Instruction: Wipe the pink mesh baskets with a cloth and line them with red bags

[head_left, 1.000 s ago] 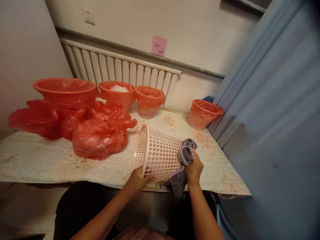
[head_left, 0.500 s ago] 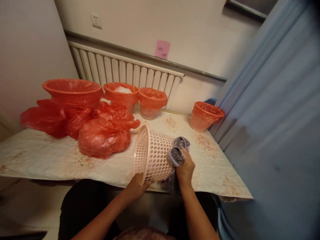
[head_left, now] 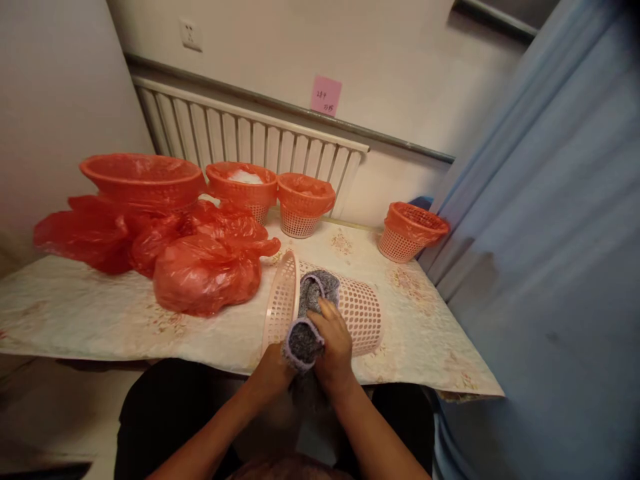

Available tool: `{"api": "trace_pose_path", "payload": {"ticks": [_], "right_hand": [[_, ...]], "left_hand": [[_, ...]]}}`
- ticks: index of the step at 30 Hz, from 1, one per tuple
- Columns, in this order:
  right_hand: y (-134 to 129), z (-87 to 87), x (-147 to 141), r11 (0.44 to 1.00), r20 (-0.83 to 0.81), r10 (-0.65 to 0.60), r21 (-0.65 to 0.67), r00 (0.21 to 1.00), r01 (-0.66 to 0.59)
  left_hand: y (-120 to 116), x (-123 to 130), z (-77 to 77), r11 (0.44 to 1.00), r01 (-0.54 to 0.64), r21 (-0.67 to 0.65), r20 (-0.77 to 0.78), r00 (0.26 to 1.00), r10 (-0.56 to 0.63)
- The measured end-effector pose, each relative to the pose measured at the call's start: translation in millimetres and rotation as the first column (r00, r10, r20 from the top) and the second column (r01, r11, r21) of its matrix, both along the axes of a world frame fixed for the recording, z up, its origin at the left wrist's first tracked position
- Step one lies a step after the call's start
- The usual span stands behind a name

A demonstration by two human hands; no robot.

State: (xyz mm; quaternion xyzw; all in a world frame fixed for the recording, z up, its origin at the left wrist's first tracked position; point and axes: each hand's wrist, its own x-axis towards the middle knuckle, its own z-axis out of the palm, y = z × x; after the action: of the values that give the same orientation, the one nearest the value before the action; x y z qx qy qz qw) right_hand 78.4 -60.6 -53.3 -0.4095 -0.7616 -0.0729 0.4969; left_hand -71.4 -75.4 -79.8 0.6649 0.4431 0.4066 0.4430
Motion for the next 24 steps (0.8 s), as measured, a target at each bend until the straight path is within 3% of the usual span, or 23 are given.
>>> {"api": "trace_pose_path", "payload": {"ticks": [4,9,12,15,18,24], "right_hand": [[24,-11.0,47,0.991,-0.090,-0.119,-0.075,0.989,0.112],[39,-32.9,111,0.939,-0.170,-0.336,-0.132,0.926,0.317],[37,-43.7,132,0.879,-0.207,-0.468,-0.211,0.859,0.427],[30,-51.7,130,0.839,-0.264,-0.539,-0.248,0.800,0.484],[20,-55.7,111,0.851,-0.312,-0.524,-0.215,0.792,0.479],[-1,-42.9,50,0.964,-0.239,-0.267,-0.061,0.934,0.261]], "left_hand": [[4,4,14.0,0.986,0.077,-0.149,0.128,0.990,-0.058],[9,1,13.0,0.993,0.068,-0.100,0.105,0.993,-0.058],[12,1,10.1,0.990,0.079,-0.114,0.100,0.993,-0.068],[14,0,10.6,0.987,0.078,-0.140,0.097,0.993,-0.065],[15,0,13.9,0.988,0.063,-0.141,0.097,0.994,-0.049],[17,4,21.8,0.987,0.072,-0.141,0.110,0.992,-0.057]]}}
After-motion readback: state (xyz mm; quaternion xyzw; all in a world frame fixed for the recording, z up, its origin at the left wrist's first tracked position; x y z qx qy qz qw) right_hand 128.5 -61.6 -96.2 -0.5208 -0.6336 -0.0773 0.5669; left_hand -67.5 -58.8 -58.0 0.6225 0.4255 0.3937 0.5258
